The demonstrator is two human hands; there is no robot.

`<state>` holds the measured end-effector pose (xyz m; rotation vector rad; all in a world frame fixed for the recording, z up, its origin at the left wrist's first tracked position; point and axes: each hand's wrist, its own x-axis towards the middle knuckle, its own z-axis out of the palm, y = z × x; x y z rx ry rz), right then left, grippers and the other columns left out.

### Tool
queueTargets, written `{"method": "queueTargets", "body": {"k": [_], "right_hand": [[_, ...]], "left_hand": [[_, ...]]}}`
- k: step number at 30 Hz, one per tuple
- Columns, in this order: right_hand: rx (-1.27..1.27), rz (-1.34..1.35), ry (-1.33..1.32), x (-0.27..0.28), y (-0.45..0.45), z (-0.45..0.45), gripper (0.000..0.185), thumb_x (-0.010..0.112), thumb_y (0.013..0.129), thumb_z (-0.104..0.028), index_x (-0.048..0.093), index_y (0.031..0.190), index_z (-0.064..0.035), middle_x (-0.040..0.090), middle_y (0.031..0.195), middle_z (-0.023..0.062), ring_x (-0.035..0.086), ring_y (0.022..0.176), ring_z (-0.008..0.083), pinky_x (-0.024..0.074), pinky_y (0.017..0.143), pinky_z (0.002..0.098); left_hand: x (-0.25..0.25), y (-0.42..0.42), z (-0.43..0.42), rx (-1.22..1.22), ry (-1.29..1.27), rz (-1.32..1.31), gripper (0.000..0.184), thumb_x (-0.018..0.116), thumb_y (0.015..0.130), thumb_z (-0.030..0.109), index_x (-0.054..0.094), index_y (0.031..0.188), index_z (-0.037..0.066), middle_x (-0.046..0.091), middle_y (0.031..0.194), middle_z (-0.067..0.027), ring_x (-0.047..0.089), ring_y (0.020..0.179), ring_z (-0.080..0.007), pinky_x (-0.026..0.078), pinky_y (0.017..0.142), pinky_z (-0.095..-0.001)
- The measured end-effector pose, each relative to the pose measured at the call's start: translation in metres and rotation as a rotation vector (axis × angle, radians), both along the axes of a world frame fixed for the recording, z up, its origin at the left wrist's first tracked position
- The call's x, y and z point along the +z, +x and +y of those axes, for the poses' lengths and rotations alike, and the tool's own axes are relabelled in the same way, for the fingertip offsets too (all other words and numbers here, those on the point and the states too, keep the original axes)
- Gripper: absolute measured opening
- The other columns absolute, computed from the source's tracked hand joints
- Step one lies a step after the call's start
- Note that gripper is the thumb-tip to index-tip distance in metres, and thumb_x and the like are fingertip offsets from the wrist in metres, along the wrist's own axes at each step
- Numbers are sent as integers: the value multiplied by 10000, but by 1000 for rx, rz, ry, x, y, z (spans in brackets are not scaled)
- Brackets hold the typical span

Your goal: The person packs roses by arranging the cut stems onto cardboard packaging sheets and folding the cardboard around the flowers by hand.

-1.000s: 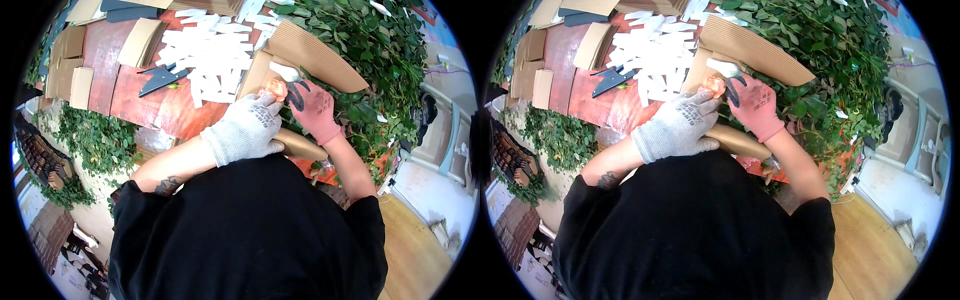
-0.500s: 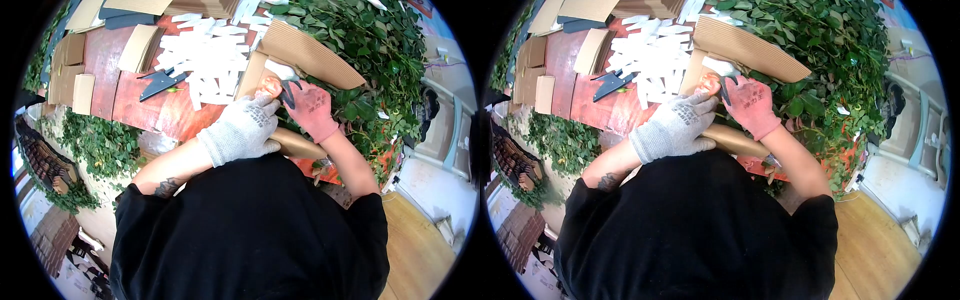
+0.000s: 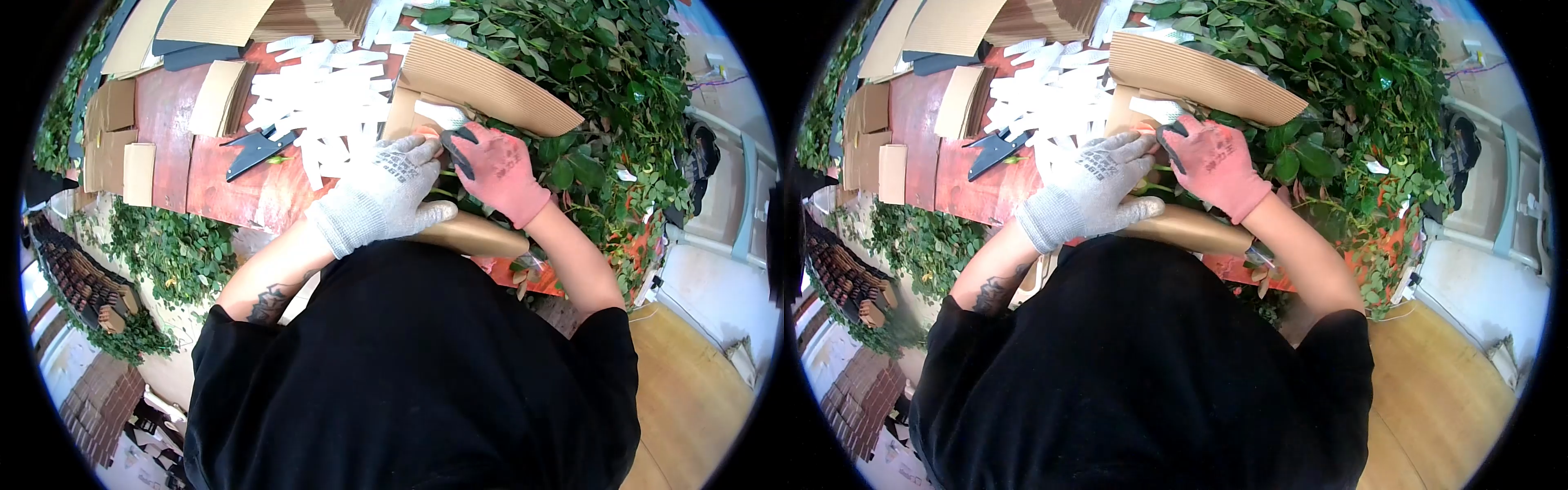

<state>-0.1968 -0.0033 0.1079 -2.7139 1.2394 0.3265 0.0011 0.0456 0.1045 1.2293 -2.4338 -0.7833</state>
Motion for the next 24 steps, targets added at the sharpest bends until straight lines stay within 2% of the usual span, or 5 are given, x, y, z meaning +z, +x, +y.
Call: {"method": "queueTargets", "body": {"k": [12, 16, 17, 20, 24], "right_hand": [[-125, -33, -171, -17, 1, -15, 445, 628, 770, -328, 547, 1164, -138, 595, 1108, 68, 611, 935, 225, 483, 786, 352], [-93, 63, -41, -13, 4, -8, 457, 614, 776, -311, 535, 1192, -138, 561, 1163, 94, 601, 949, 236, 475, 788, 350], [-2, -112, -254, -23, -2, -6, 299, 560, 785, -171, 552, 1073, -87, 585, 937, 97, 629, 784, 233, 507, 659, 317], [18, -117, -293, -27, -3, -2, 298, 538, 787, -152, 564, 1077, -90, 573, 959, 96, 629, 780, 223, 507, 655, 319], [-23, -96, -273, -29, -1, -1, 297, 531, 788, -145, 578, 1078, -98, 568, 972, 92, 626, 776, 222, 506, 658, 320]], "left_hand": [[4, -1, 1, -13, -13, -141, 593, 562, 837, 477, 552, 1202, 10, 484, 1317, -189, 456, 1220, -345, 355, 1005, -434], [-13, 20, -19, -51, 77, 69, 441, 594, 852, 347, 595, 1158, 30, 505, 1293, -192, 505, 1172, -337, 409, 961, -400], [-11, 26, -26, -77, 174, 266, 385, 604, 855, 290, 608, 1136, 27, 534, 1260, -197, 533, 1145, -327, 431, 936, -393], [3, 42, -38, 201, 63, 187, 286, 597, 857, 169, 630, 1098, 19, 637, 1093, -175, 622, 1017, -287, 482, 878, -350], [-2, 21, -31, -81, 2, 179, 261, 579, 860, 160, 645, 1087, 50, 619, 1151, -148, 621, 1004, -288, 488, 868, -344]]}}
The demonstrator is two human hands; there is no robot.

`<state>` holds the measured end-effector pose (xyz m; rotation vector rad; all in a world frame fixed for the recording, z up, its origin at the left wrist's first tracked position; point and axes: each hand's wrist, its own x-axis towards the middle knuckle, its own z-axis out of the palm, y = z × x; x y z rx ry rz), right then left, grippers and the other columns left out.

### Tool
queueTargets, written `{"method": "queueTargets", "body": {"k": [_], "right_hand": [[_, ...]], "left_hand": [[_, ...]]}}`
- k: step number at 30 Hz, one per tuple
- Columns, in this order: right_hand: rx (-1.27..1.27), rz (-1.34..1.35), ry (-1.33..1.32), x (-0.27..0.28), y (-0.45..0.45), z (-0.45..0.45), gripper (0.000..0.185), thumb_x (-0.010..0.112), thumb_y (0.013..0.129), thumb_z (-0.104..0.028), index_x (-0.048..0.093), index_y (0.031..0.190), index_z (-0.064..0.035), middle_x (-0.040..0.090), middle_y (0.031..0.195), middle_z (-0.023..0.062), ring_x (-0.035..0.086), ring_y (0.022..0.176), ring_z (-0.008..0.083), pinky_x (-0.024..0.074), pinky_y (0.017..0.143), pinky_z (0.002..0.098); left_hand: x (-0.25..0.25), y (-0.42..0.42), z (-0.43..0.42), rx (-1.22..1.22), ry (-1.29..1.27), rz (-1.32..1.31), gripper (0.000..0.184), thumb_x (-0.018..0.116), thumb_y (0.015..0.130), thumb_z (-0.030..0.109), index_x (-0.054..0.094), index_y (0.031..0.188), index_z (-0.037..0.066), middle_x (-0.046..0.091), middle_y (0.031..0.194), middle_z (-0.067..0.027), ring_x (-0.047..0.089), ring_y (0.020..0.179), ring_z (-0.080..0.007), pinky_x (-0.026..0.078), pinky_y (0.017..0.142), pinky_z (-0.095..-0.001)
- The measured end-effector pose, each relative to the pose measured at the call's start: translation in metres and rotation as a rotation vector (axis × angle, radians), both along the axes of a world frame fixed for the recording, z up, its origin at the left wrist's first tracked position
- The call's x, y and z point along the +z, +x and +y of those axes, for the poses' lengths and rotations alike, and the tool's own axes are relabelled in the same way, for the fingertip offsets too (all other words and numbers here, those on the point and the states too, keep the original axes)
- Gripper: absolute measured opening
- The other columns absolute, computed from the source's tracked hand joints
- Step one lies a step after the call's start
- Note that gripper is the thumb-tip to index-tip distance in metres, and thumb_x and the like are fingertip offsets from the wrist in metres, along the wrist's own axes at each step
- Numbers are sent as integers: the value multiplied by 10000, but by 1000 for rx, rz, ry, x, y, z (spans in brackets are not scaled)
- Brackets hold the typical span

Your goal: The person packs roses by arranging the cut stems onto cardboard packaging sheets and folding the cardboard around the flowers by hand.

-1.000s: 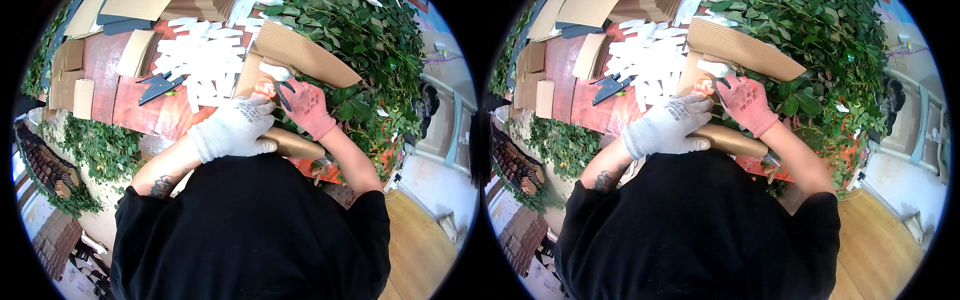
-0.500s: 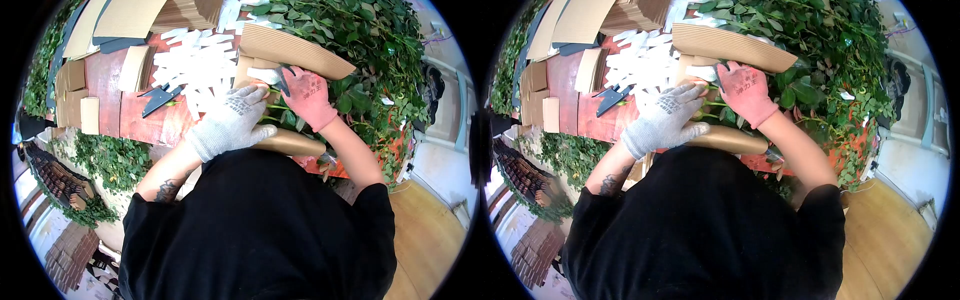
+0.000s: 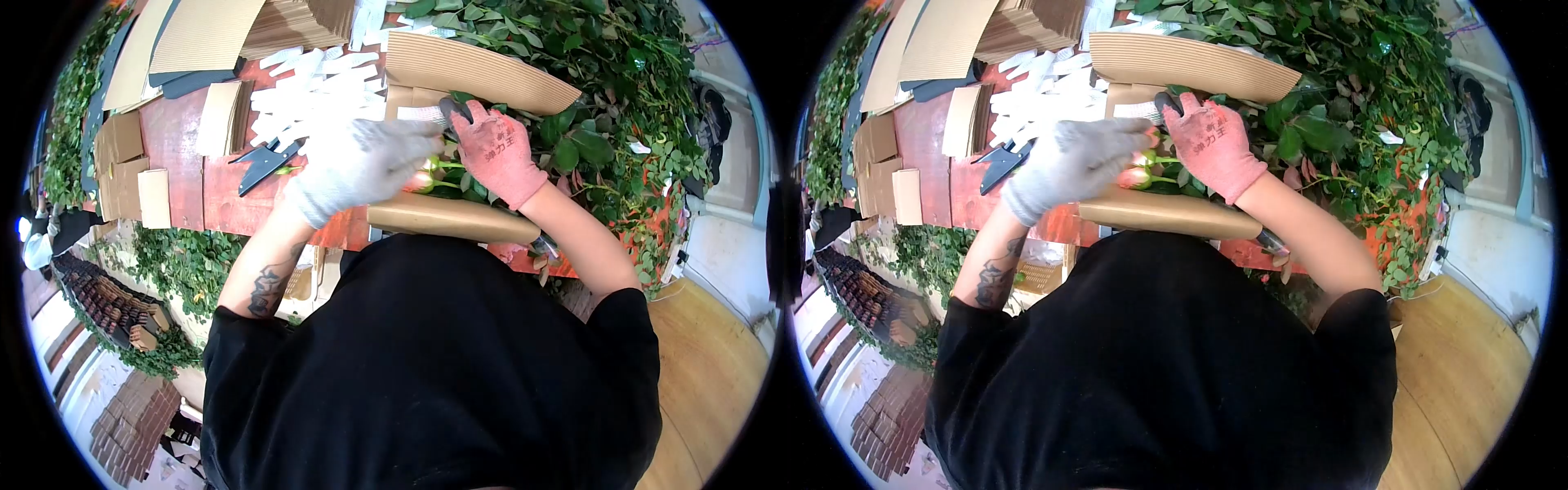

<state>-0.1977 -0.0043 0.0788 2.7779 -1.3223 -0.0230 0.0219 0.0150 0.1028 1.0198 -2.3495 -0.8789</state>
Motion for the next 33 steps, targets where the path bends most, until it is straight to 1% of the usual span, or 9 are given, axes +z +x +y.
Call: {"method": "queueTargets", "body": {"k": [2, 4, 9, 12, 16, 19, 22, 29, 33], "right_hand": [[-23, 7, 39, -1, -3, 0, 299, 557, 786, -172, 579, 1076, -100, 578, 980, 89, 629, 798, 234, 510, 671, 328], [-73, -89, 55, -6, -11, -5, 311, 582, 777, -193, 580, 1073, -97, 584, 984, 93, 630, 807, 243, 511, 677, 336], [-72, -142, 33, -4, -14, 0, 343, 650, 739, -240, 572, 1041, -97, 601, 962, 111, 632, 813, 262, 511, 682, 366], [-108, -163, 82, -1, -11, -1, 307, 637, 740, -235, 567, 1008, -103, 600, 959, 107, 632, 807, 260, 508, 670, 360], [-194, -71, 200, 2, -8, 2, 449, 657, 750, -288, 561, 1157, -123, 590, 1119, 106, 614, 917, 259, 488, 779, 379], [-139, -130, 118, -4, -9, -1, 315, 618, 742, -249, 571, 1020, -111, 602, 994, 109, 631, 815, 258, 504, 674, 363], [-102, -154, 58, -12, -13, 0, 355, 619, 753, -274, 576, 1069, -116, 598, 1065, 122, 628, 843, 259, 503, 701, 368], [-152, -153, 108, -4, -8, 0, 412, 665, 729, -270, 592, 1103, -115, 595, 1104, 106, 628, 877, 266, 500, 756, 382], [-165, -83, 163, 0, -7, -1, 403, 639, 751, -281, 580, 1114, -117, 588, 1114, 119, 628, 881, 265, 498, 757, 376]], "left_hand": [[-12, -6, 3, -1, -57, -80, 284, 563, 854, 237, 654, 1073, 79, 637, 1115, -106, 628, 936, -291, 504, 795, -362], [-16, -5, 1, -40, 79, -155, 297, 568, 870, 242, 641, 1116, 92, 588, 1222, -108, 605, 1037, -279, 475, 891, -332], [-14, 2, -3, -69, 168, -202, 279, 578, 864, 212, 645, 1100, 78, 606, 1191, -115, 611, 1028, -285, 489, 871, -340], [-23, 14, -3, 9, -68, 108, 209, 601, 841, 180, 675, 992, 56, 673, 984, -106, 657, 832, -262, 511, 765, -338], [-19, 17, 11, 236, 470, 117, 176, 591, 827, 154, 682, 948, 62, 676, 840, -103, 658, 744, -242, 510, 693, -333], [-34, 15, 15, 206, 328, 116, 198, 591, 823, 191, 683, 962, 84, 678, 842, -105, 656, 738, -258, 512, 698, -337], [-34, 14, 11, 183, 313, 79, 234, 576, 837, 178, 666, 1008, 46, 677, 862, -118, 630, 732, -203, 499, 709, -326], [-41, 20, 12, 130, 454, 136, 192, 595, 817, 174, 681, 961, 81, 680, 874, -118, 659, 788, -245, 515, 730, -330], [-17, 15, 0, 90, 59, 53, 228, 611, 812, 172, 672, 1007, 71, 678, 971, -97, 666, 850, -219, 517, 773, -341]]}}
